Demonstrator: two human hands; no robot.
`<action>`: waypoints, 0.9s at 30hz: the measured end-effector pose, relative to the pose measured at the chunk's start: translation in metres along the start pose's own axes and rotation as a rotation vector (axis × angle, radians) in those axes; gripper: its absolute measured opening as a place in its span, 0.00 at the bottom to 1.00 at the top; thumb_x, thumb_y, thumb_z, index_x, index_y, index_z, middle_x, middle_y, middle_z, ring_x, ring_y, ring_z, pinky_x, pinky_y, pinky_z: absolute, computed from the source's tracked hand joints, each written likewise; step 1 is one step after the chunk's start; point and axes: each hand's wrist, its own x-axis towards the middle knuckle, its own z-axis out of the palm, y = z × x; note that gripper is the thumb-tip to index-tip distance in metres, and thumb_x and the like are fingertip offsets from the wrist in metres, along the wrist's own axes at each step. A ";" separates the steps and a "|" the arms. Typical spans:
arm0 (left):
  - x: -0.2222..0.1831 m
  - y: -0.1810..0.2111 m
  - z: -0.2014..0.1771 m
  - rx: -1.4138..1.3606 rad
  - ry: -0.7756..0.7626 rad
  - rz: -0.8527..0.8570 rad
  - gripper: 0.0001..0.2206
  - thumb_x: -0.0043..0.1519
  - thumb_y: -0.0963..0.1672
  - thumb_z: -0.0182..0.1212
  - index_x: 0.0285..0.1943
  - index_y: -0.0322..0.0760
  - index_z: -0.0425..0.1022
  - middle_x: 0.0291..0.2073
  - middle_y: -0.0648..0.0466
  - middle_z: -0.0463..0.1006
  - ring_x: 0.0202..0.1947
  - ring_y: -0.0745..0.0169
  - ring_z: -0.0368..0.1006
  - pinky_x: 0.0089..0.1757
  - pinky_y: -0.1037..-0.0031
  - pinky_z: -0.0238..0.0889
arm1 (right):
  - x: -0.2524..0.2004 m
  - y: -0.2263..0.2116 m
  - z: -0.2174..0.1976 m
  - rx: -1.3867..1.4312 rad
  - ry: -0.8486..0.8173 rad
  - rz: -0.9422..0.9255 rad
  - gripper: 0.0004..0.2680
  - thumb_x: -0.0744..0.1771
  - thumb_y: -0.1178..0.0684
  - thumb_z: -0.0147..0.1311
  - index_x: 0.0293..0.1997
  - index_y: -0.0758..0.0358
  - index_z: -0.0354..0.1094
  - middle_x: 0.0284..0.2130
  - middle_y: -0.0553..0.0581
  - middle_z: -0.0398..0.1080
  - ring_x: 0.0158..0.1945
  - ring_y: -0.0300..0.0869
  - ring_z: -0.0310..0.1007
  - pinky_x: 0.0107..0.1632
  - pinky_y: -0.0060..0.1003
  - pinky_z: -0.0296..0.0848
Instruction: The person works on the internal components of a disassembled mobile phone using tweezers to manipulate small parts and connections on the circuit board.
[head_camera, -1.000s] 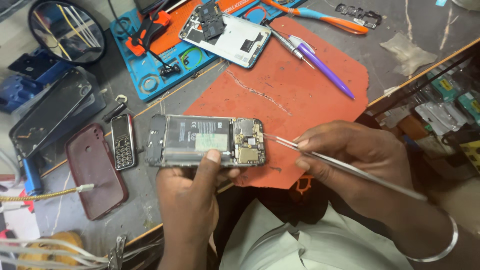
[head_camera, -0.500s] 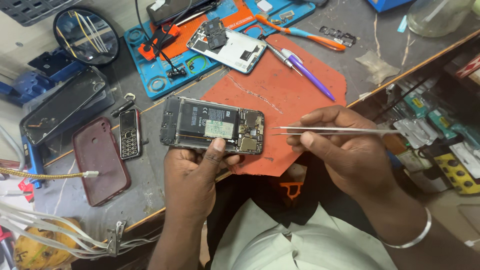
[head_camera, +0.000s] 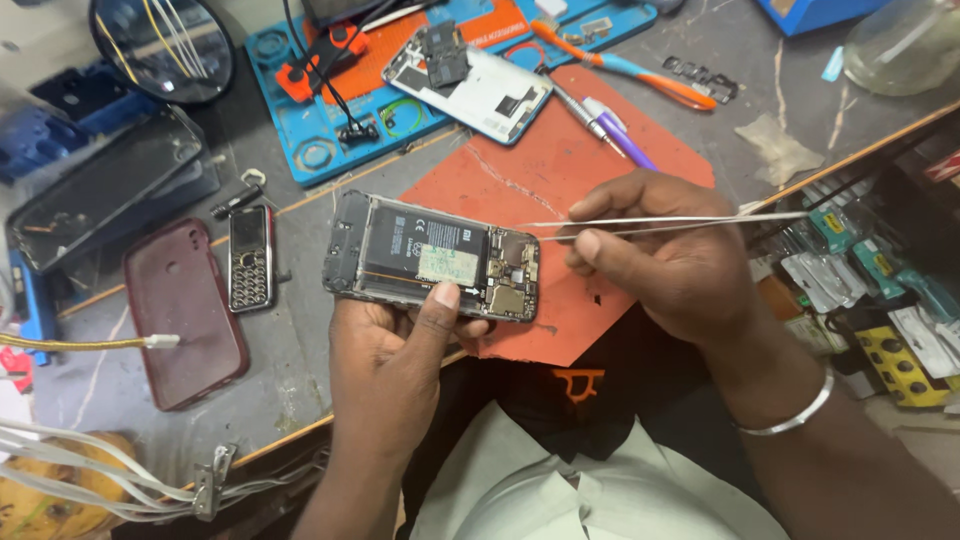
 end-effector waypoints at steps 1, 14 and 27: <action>0.000 -0.001 0.000 -0.003 0.006 -0.011 0.07 0.66 0.39 0.57 0.48 0.25 0.70 0.39 0.47 0.82 0.35 0.65 0.81 0.37 0.72 0.80 | -0.004 0.001 -0.002 -0.026 0.000 -0.011 0.09 0.68 0.58 0.60 0.49 0.73 0.70 0.35 0.56 0.78 0.37 0.35 0.78 0.40 0.28 0.79; 0.000 -0.005 -0.006 -0.022 -0.044 -0.009 0.08 0.66 0.37 0.54 0.52 0.25 0.70 0.40 0.45 0.82 0.35 0.64 0.80 0.38 0.71 0.77 | -0.009 -0.001 -0.006 -0.137 -0.059 0.019 0.07 0.66 0.59 0.62 0.46 0.70 0.74 0.34 0.55 0.79 0.38 0.34 0.79 0.41 0.27 0.79; -0.005 -0.003 -0.004 0.025 -0.051 0.008 0.07 0.66 0.38 0.55 0.51 0.25 0.72 0.38 0.47 0.82 0.36 0.66 0.79 0.39 0.71 0.77 | -0.009 -0.004 -0.006 -0.341 -0.078 -0.058 0.06 0.64 0.59 0.62 0.41 0.69 0.76 0.31 0.55 0.81 0.34 0.35 0.80 0.38 0.28 0.79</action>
